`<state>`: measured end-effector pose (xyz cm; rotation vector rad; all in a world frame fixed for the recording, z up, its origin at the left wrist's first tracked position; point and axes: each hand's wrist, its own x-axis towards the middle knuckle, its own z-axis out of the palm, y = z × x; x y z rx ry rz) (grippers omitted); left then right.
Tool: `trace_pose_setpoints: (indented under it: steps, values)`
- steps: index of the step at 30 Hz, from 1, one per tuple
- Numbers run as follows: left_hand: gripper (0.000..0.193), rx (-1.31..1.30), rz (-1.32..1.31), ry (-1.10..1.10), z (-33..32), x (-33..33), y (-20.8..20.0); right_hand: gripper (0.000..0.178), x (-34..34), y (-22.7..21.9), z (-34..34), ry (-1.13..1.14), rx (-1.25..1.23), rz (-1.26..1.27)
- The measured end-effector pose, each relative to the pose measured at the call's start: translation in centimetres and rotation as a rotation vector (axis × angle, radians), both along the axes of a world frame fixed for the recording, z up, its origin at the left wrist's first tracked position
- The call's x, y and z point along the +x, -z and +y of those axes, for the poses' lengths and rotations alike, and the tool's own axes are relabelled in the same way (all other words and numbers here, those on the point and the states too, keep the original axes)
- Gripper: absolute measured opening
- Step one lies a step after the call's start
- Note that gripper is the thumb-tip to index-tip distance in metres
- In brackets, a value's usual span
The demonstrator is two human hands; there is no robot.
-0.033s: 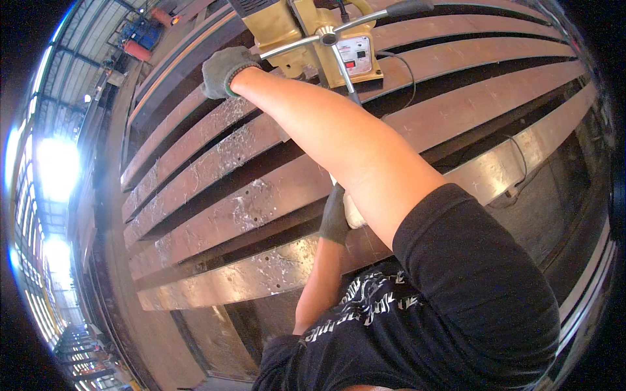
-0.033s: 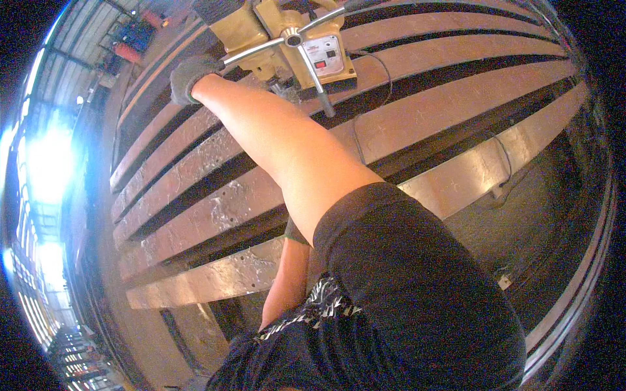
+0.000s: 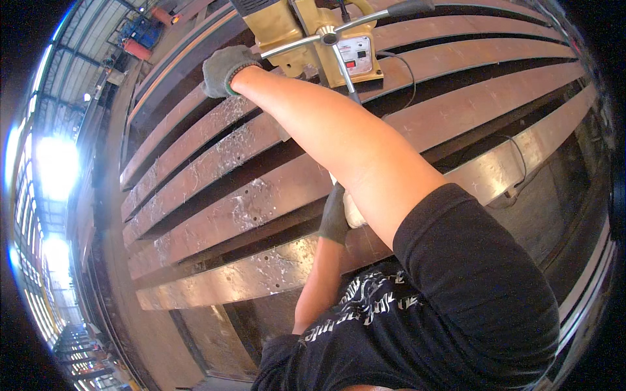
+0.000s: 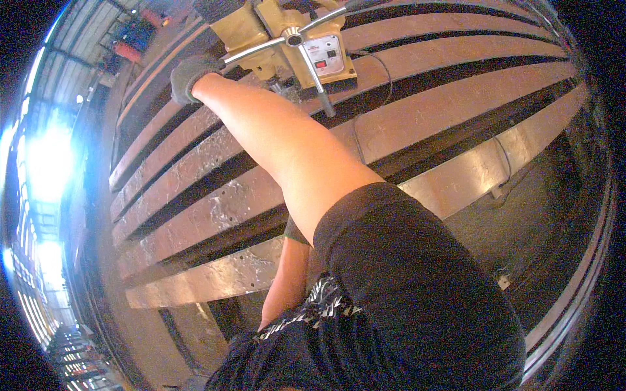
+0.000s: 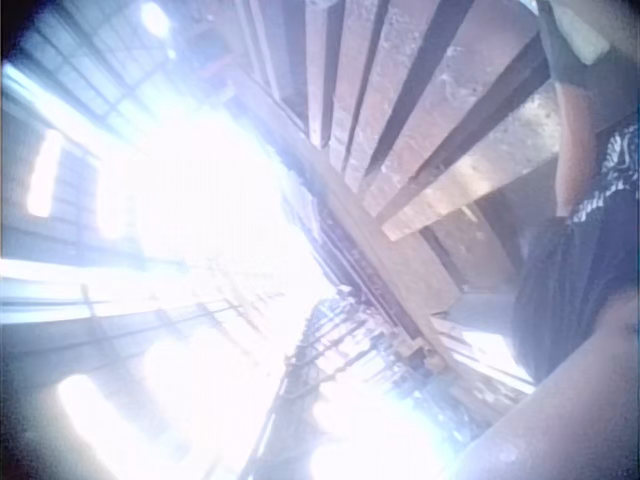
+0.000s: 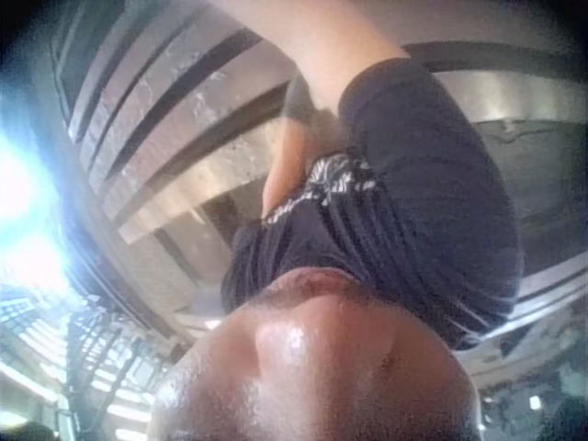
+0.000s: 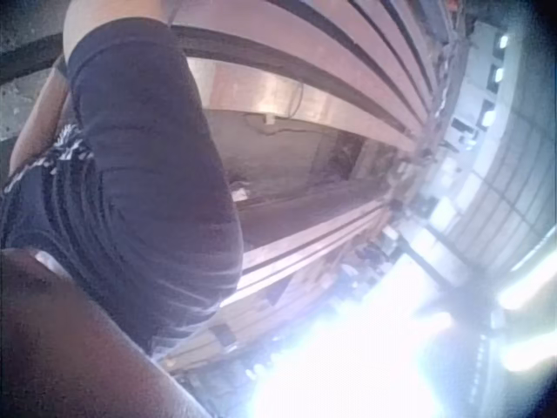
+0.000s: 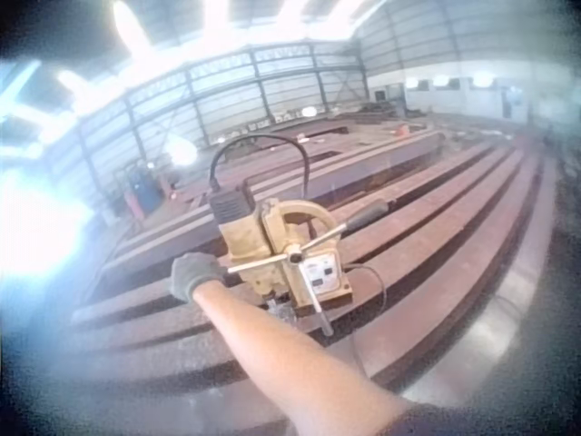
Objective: The person uses a handheld drill press to drill holes into a large metal sheet. They repeatedly apply liquid from a white bottle to the drilling area, likely as a coolant or lubricant, while operating the drill with both hands.
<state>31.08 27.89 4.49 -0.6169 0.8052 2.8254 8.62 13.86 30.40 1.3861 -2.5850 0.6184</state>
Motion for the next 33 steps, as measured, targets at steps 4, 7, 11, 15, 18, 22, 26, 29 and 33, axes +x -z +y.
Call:
trace_pose_setpoints:
  steps: [4,7,11,15,18,22,26,29,33]
  values:
    - [0.060,0.016,0.010,0.006,0.0,-0.4,0.0,0.042,-0.2,-0.5,-0.1,0.011,0.021,0.008]
    - [0.060,0.033,0.017,0.017,0.1,-0.8,0.0,0.040,-0.1,-0.7,-0.1,0.016,0.063,0.001]
    - [0.060,0.057,0.022,0.027,0.0,-1.4,0.4,0.042,-0.4,-0.8,-0.3,0.030,0.096,0.002]
    - [0.060,0.045,-0.009,-0.008,-0.1,-1.2,0.5,0.047,-0.2,-0.6,-0.6,-0.013,0.104,0.003]
    - [0.059,0.002,0.009,-0.020,0.0,-0.8,-2.4,0.051,-1.4,-0.4,-1.1,-0.050,0.163,0.016]
    - [0.055,-0.072,0.087,-0.019,-0.2,-1.6,1.5,0.056,-2.1,-0.5,-2.1,-0.125,0.213,0.053]
    - [0.055,0.018,0.014,-0.034,-0.2,-0.8,0.9,0.057,-1.3,-1.2,-1.6,-0.147,0.270,0.040]
    - [0.055,0.015,-0.012,-0.053,0.2,-0.9,1.2,0.058,-1.1,-1.5,-1.5,-0.130,0.279,0.042]
    - [0.056,0.060,0.016,-0.048,-0.1,-1.1,2.0,0.056,-1.6,-1.5,-1.8,-0.156,0.287,0.038]
